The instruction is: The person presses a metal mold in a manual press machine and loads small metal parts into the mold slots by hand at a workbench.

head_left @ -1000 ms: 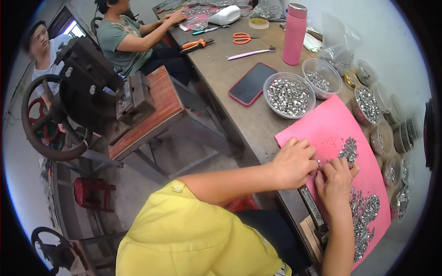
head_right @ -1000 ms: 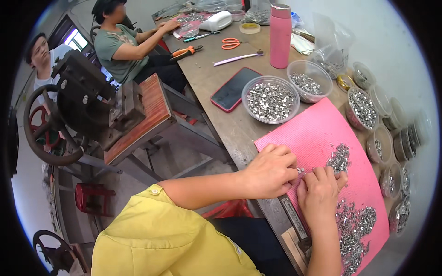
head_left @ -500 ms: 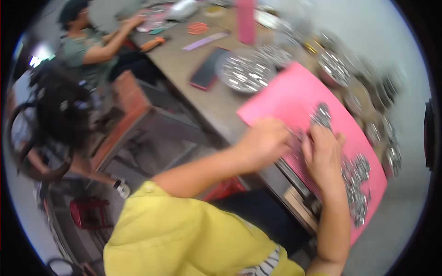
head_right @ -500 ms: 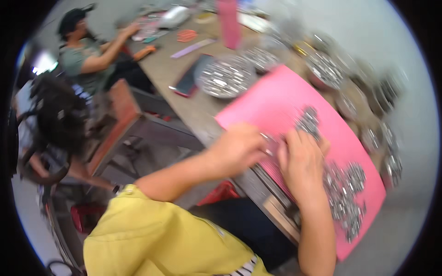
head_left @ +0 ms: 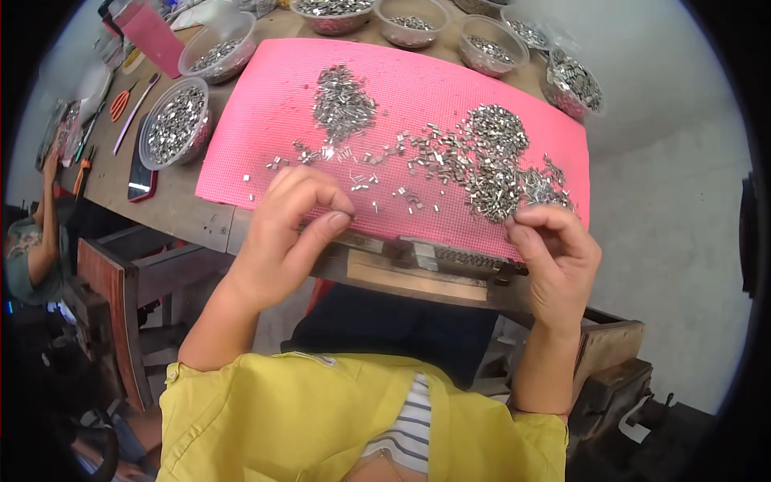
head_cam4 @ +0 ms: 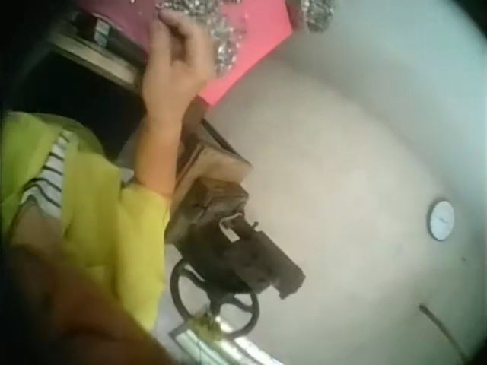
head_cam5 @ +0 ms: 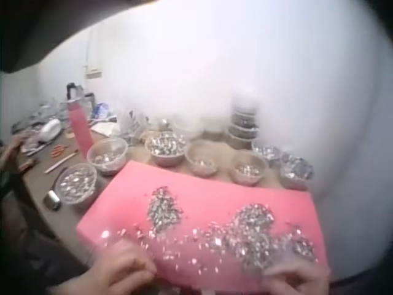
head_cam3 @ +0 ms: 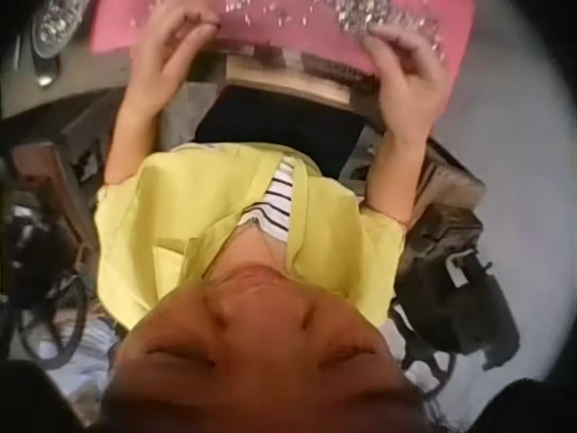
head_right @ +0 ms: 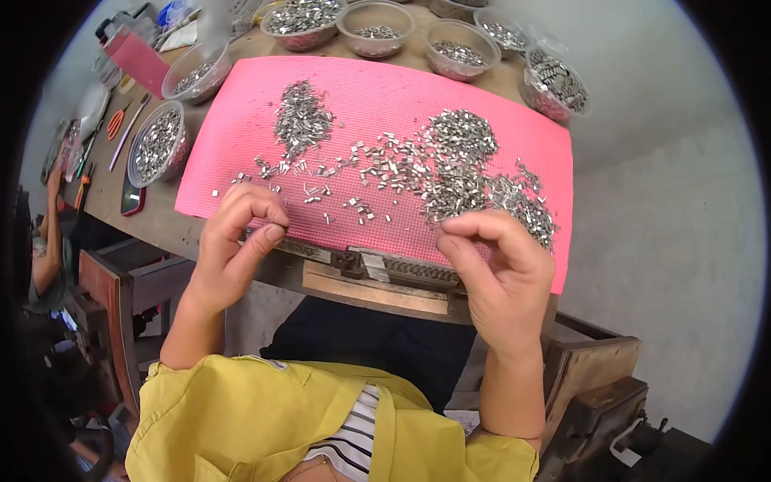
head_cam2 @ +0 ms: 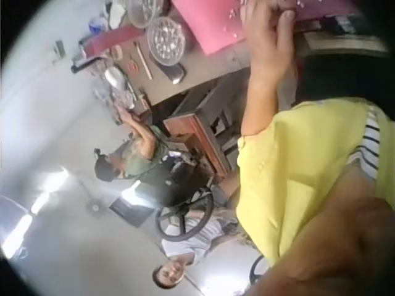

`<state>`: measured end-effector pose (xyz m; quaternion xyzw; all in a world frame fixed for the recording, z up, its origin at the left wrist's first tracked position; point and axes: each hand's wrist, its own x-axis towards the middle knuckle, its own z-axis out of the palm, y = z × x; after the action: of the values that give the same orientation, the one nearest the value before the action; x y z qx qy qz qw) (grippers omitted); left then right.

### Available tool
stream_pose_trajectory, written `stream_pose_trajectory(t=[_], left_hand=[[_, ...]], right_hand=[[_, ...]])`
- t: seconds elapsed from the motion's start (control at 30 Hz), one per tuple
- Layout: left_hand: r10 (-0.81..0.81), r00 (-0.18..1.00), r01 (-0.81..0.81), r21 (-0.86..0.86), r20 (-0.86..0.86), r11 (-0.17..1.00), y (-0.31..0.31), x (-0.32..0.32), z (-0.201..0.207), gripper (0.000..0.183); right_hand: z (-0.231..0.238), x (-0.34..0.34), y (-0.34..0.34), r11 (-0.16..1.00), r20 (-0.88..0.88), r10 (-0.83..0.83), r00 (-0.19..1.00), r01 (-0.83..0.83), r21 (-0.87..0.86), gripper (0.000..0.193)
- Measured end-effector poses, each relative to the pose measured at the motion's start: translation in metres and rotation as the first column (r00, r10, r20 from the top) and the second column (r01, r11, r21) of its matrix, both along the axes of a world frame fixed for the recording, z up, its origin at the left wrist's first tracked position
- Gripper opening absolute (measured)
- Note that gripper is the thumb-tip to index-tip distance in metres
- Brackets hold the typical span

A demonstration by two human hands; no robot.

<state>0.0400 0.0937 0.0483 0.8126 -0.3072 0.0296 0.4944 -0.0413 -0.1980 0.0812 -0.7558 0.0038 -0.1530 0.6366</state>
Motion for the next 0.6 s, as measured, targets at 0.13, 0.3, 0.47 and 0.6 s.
stream_pose_trajectory(t=[0.13,0.3,0.47,0.6], left_hand=[[-0.023,1.000,0.023,-0.008,0.008,1.000,-0.014,-0.008,0.004,0.006],[-0.119,0.983,0.121,-0.009,0.142,0.993,-0.035,-0.020,0.000,0.017],[-0.166,0.939,0.175,-0.005,0.300,0.984,-0.050,-0.033,-0.005,0.026],[-0.187,0.905,0.211,-0.021,0.382,0.977,-0.054,-0.040,-0.004,0.025]], right_hand=[[-0.007,-0.025,-0.018,0.996,0.001,-0.084,0.996,0.084,0.018,0.017],[-0.015,-0.045,-0.031,0.986,-0.067,-0.114,0.991,0.121,0.117,0.015],[-0.018,-0.048,-0.029,0.989,-0.056,-0.109,0.992,0.114,0.095,0.014],[-0.019,-0.046,-0.023,0.993,-0.031,-0.107,0.994,0.109,0.052,0.014]])
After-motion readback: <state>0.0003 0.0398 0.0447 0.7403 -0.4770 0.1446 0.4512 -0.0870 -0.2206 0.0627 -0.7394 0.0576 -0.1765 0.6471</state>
